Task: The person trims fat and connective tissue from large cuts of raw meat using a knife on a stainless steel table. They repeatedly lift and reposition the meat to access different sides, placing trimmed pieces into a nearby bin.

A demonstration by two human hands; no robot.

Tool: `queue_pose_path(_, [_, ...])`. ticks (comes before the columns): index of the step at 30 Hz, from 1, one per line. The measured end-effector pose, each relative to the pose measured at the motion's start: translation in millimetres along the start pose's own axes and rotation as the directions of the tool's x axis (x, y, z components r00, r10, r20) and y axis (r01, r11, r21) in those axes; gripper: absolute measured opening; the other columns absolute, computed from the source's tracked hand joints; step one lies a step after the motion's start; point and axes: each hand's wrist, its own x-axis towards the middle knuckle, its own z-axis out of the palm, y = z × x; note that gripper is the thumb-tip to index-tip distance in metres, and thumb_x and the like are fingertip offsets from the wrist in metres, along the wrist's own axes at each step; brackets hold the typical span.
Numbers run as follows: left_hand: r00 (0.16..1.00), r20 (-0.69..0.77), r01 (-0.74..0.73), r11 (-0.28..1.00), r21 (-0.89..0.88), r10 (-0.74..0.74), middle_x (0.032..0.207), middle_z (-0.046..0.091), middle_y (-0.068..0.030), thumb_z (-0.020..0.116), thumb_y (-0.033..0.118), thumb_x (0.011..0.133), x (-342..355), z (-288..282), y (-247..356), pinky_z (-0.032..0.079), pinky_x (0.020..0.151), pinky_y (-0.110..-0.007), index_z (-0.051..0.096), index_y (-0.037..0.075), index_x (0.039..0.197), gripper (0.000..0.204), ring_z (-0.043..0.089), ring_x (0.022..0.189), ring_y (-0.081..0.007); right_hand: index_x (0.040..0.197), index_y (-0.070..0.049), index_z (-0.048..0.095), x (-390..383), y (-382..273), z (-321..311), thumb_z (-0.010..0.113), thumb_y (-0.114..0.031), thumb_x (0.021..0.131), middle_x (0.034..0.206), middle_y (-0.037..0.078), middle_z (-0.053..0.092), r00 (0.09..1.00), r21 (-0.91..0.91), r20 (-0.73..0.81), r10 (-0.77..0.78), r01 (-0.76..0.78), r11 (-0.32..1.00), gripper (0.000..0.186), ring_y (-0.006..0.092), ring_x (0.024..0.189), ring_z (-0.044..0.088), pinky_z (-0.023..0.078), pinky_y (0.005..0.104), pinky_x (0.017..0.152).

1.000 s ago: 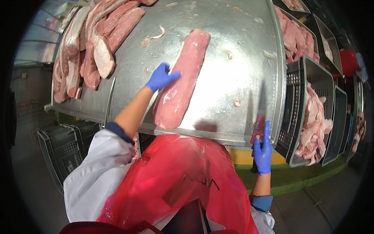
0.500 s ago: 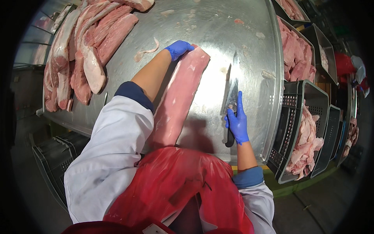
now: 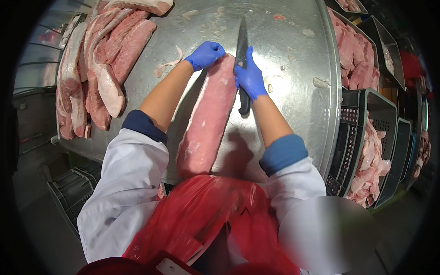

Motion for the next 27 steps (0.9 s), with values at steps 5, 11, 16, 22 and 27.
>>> queue_pose_path(5, [1.000,-0.013,0.004,1.000,-0.027,-0.005,0.074,0.065,-0.0042,0.063,0.020,0.094,-1.9,4.6,7.5,0.047,0.062,-0.028,0.071,0.001,0.086,0.022,0.057,0.067,-0.0103,0.161,-0.009,0.017,-11.2,9.1,-8.1,0.056,-0.005,0.089,0.082,0.014,0.065,0.986,-0.270,0.166,0.030,0.016,0.963,0.082,0.0168,0.058,0.062,0.052,0.0317,0.054])
queue_pose_path(11, [0.988,-0.082,-0.133,0.991,-0.026,0.130,0.075,0.066,-0.0043,0.062,0.018,0.094,-21.0,-5.7,3.7,0.048,0.063,-0.028,0.070,0.001,0.088,0.020,0.058,0.066,-0.0109,0.162,-0.009,0.016,-81.9,-49.6,-30.1,0.053,-0.002,0.090,0.078,0.009,0.062,0.881,-0.136,0.401,0.249,-0.211,0.968,0.081,0.0139,0.057,0.057,0.050,0.0294,0.055])
queue_pose_path(16, [0.998,-0.059,-0.037,0.982,-0.183,0.026,0.076,0.067,-0.0044,0.061,0.016,0.095,-14.8,0.7,14.9,0.049,0.063,-0.028,0.069,0.001,0.088,0.018,0.059,0.067,-0.0110,0.162,-0.012,0.019,-33.7,-39.2,-8.5,0.052,-0.002,0.089,0.078,0.009,0.063,0.929,-0.184,0.336,0.154,-0.096,0.978,0.081,0.0137,0.057,0.058,0.050,0.0293,0.056])
queue_pose_path(22, [0.983,-0.181,-0.098,0.921,-0.378,0.030,0.080,0.068,-0.0045,0.063,0.016,0.095,-30.5,-14.1,-13.4,0.049,0.065,-0.026,0.068,0.001,0.089,0.018,0.061,0.071,-0.0103,0.162,-0.014,0.022,-89.7,-38.2,-16.9,0.054,-0.005,0.089,0.078,0.009,0.063,0.878,-0.296,0.418,0.231,-0.109,0.949,0.080,0.0148,0.056,0.057,0.051,0.0319,0.055])
queue_pose_path(27, [0.994,-0.103,-0.036,0.835,-0.549,-0.024,0.078,0.067,-0.0040,0.061,0.016,0.095,-41.5,-10.2,5.3,0.048,0.066,-0.026,0.069,0.001,0.091,0.017,0.060,0.073,-0.0105,0.162,-0.016,0.018,-47.2,-50.7,-2.1,0.052,-0.006,0.089,0.081,0.012,0.065,0.878,-0.485,0.425,0.219,0.016,0.874,0.081,0.0162,0.064,0.062,0.053,0.0313,0.063])
